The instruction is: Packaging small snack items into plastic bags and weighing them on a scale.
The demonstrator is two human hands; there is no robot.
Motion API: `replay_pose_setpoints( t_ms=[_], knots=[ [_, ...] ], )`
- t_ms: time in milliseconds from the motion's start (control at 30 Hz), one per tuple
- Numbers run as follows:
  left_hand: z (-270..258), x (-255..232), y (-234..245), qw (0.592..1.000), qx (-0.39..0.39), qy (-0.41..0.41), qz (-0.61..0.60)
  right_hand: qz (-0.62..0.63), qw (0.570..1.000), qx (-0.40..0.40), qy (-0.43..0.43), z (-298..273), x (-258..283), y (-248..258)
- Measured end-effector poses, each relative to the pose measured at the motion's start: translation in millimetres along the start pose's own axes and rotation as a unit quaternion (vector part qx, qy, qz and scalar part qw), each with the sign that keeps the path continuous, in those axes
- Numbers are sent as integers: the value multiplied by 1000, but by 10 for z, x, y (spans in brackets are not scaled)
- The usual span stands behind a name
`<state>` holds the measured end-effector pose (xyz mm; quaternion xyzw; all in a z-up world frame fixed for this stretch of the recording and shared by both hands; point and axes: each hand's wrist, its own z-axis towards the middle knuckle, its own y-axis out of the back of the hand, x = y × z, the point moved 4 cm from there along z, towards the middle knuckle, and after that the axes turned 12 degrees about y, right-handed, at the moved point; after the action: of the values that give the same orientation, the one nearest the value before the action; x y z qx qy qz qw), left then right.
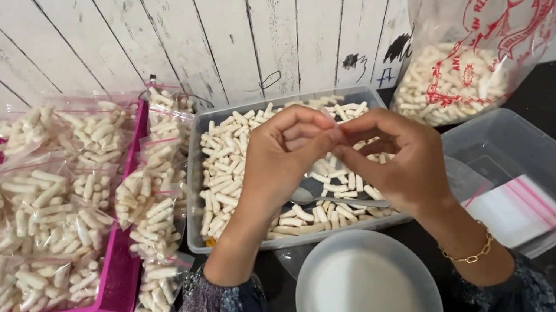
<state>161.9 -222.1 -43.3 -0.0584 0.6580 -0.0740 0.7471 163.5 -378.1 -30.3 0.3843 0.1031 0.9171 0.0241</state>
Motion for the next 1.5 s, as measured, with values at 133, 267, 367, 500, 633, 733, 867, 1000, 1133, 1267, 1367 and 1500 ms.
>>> replay_pose_setpoints(
  t_ms=[133, 267, 367, 500, 633, 733, 867, 1000, 1133, 1267, 1367, 1500],
  knots=[
    [-19, -37, 18, 999, -18, -7, 28, -16, 1000, 23, 7, -8, -49, -30],
    [-40, -91, 18, 998, -21, -20, 60, -29, 999, 17, 4, 5, -86, -20],
    [-18, -81, 31, 998, -4, -32, 62, -14, 1000, 9, -14, 5, -100, 4],
    [36, 32, 39, 995, 2, -45, 85, -31, 999, 6, -9, -3, -144, -5],
    [46, 61, 82, 984, -20, -67, 161, -68, 997, 17, -19, -13, -308, -14],
    [13, 11, 77, 950, -81, -80, 291, -168, 980, -28, 101, -44, -510, 26],
    [66, 174, 45, 939, -68, -41, 336, -156, 984, 12, 88, -90, -478, -144],
    [-3, 109, 24, 904, -67, -31, 421, -261, 942, 66, 198, -109, -650, -127],
    [-13, 73, 66, 862, -73, -68, 497, -285, 916, 168, 226, -57, -466, -107],
    [-112, -248, -22, 869, 28, -145, 472, -168, 948, 180, 199, -3, -405, -44],
    [-125, -256, -62, 874, 130, -162, 439, -43, 974, 155, 162, 16, -375, -14],
    [224, 443, 1, 892, 65, -186, 406, 5, 986, 157, 48, 36, -282, -30]
  ],
)
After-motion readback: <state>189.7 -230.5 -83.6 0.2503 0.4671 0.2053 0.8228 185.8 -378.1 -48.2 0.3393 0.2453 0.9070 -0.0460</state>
